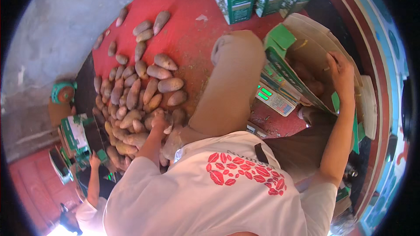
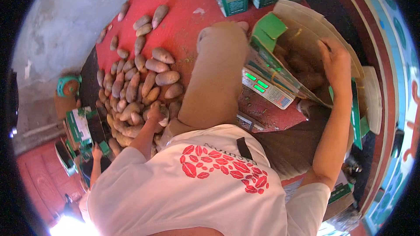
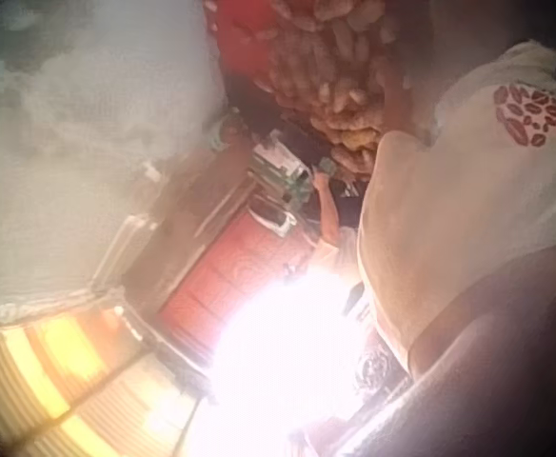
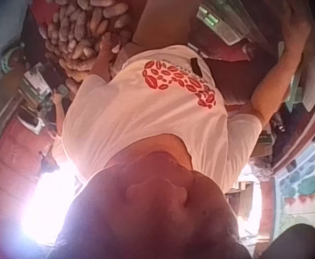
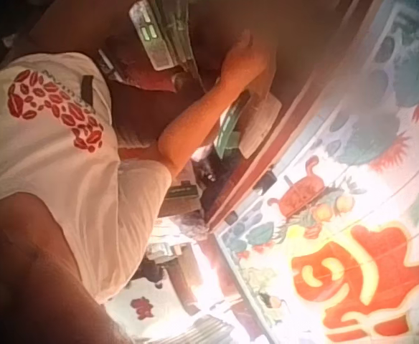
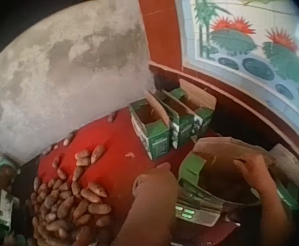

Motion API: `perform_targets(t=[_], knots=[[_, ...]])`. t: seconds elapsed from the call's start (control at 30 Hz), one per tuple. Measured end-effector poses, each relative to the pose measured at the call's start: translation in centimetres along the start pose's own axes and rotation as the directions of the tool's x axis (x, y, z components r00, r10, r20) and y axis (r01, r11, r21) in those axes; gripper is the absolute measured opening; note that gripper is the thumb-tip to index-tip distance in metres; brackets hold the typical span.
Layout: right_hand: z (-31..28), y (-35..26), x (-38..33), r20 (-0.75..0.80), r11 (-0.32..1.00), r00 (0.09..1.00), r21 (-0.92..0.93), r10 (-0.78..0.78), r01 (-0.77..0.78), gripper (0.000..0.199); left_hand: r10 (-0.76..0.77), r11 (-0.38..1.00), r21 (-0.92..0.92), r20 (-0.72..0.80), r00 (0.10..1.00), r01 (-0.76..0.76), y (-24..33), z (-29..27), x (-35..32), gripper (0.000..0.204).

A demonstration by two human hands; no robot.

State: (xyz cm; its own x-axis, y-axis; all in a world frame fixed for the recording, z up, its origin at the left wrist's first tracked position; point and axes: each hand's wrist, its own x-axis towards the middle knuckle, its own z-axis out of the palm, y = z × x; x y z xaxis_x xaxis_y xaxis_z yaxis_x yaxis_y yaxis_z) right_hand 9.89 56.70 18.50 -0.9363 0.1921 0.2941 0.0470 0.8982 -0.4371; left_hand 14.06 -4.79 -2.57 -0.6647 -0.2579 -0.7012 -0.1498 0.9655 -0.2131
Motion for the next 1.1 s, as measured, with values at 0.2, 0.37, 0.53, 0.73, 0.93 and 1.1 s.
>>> perform_targets(t=[0.2, 0.37, 0.53, 0.73, 0.93, 1.1], knots=[[-0.7, -0.7, -0.4, -0.051, 0.995, 0.998, 0.098, 0.025, -0.02, 0.019, 0.087, 0.777, -0.468, -0.583, 0.808, -0.421, 2.4, -7.9, 0.8, 0.07], [-1.1, -0.8, -0.7, -0.101, 0.995, 0.99, 0.019, -0.095, 0.097, 0.018, 0.033, 0.566, -0.358, -0.89, 0.454, -0.742, 8.1, -20.1, -3.5, 0.065], [-1.8, -1.3, -0.8, -0.152, 0.993, 0.982, 0.02, -0.112, 0.117, 0.018, 0.164, 0.354, -0.118, -0.969, 0.186, -0.928, 16.4, -29.0, -13.8, 0.068], [-2.5, -0.9, -1.1, -0.196, 0.993, 0.974, 0.024, -0.11, 0.117, 0.018, 0.54, 0.202, 0.181, -0.841, -0.045, -0.963, 27.3, -30.1, -19.3, 0.071], [-2.8, -0.9, -1.5, -0.21, 0.992, 0.971, 0.033, -0.116, 0.126, 0.017, 0.825, 0.188, 0.422, -0.557, -0.09, -0.887, 35.4, -27.8, -21.6, 0.067], [-3.4, -1.1, -1.6, -0.226, 0.993, 0.968, 0.033, -0.107, 0.117, 0.017, 0.886, 0.262, 0.596, -0.461, -0.056, -0.759, 38.9, -25.8, -19.0, 0.06]])
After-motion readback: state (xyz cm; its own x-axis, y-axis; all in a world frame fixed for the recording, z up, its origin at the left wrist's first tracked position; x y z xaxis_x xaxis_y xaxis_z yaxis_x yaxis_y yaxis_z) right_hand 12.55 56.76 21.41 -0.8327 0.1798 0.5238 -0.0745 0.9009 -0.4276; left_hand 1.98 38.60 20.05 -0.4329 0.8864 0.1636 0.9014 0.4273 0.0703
